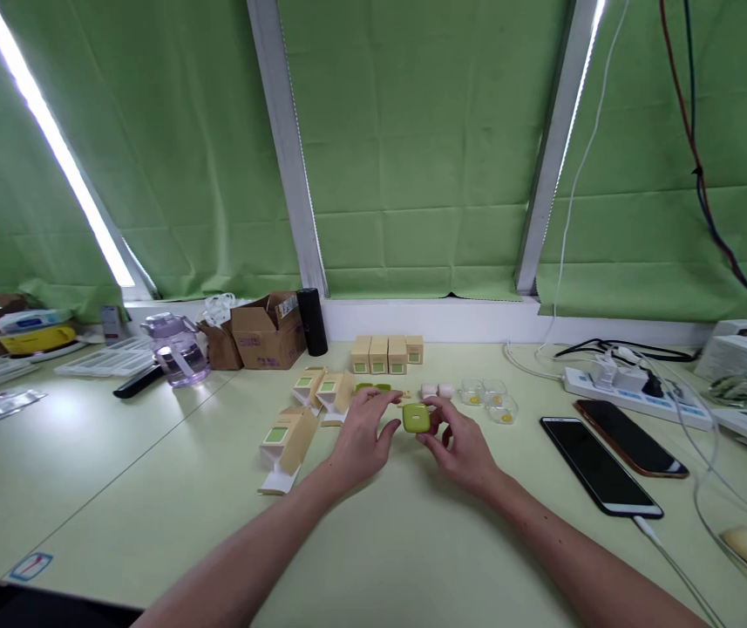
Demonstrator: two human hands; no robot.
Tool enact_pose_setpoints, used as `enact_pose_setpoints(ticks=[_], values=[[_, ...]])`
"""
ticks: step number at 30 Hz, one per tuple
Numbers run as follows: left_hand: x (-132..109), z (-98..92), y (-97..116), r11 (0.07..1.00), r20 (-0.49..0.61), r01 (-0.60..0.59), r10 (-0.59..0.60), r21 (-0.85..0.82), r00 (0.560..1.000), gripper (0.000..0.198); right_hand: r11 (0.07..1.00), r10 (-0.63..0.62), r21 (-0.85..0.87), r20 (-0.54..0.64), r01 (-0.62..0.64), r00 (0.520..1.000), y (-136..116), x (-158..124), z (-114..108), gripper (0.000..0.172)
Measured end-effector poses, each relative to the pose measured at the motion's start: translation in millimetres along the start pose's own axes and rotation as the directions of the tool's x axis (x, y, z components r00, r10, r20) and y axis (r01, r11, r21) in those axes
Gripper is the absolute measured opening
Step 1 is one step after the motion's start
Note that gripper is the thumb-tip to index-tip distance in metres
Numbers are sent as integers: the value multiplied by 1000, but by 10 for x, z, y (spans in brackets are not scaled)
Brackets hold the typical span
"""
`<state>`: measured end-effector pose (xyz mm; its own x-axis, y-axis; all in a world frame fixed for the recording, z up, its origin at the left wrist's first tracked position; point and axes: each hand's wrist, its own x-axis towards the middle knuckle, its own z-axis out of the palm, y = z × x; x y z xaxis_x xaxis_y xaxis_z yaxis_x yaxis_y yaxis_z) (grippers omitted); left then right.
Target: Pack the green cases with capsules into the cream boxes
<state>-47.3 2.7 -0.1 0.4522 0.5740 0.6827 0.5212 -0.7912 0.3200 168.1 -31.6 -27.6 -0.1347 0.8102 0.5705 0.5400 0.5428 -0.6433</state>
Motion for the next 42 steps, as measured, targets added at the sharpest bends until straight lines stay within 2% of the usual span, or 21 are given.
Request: enact_pose_setpoints(ticks=[5,10,15,17,20,23,26,28,31,33,36,42], values=[[7,-49,13,981,30,-129,126,145,992,53,1000,10,22,15,-10,1000,-11,-7,1,40],[-1,-74,34,945,55,-211,204,251,977,56,999,26,35,33,-28,999,-11,-11,4,40],[-28,-63,41,905,128,-291,264,309,956,70,999,21,31,52,-23,998,-9,-18,10,42],[-35,-51,47,899,143,-311,279,310,950,71,1000,17,24,61,-18,998,-16,-24,13,41],[-36,-35,55,913,133,-305,278,272,951,61,1000,-4,19,69,3,998,-22,-35,17,41],[-16,-26,44,963,63,-215,207,161,976,50,999,-32,-1,58,32,998,-4,-37,16,46],[23,-5,-14,999,-62,-32,30,-41,998,44,994,-65,-84,18,66,998,41,-23,16,41],[50,23,-80,973,-133,126,-154,-195,979,42,975,-114,-185,35,119,993,75,-9,29,32],[77,68,-186,850,-80,325,-390,-414,918,44,917,-157,-350,119,189,980,107,5,78,30],[84,88,-233,763,-21,366,-444,-533,896,45,873,-134,-448,159,192,978,111,14,120,35],[85,102,-252,675,4,354,-462,-647,887,47,811,-76,-553,222,190,972,101,62,165,39],[76,129,-239,612,39,360,-473,-704,880,50,723,-26,-627,392,288,919,58,322,210,46]])
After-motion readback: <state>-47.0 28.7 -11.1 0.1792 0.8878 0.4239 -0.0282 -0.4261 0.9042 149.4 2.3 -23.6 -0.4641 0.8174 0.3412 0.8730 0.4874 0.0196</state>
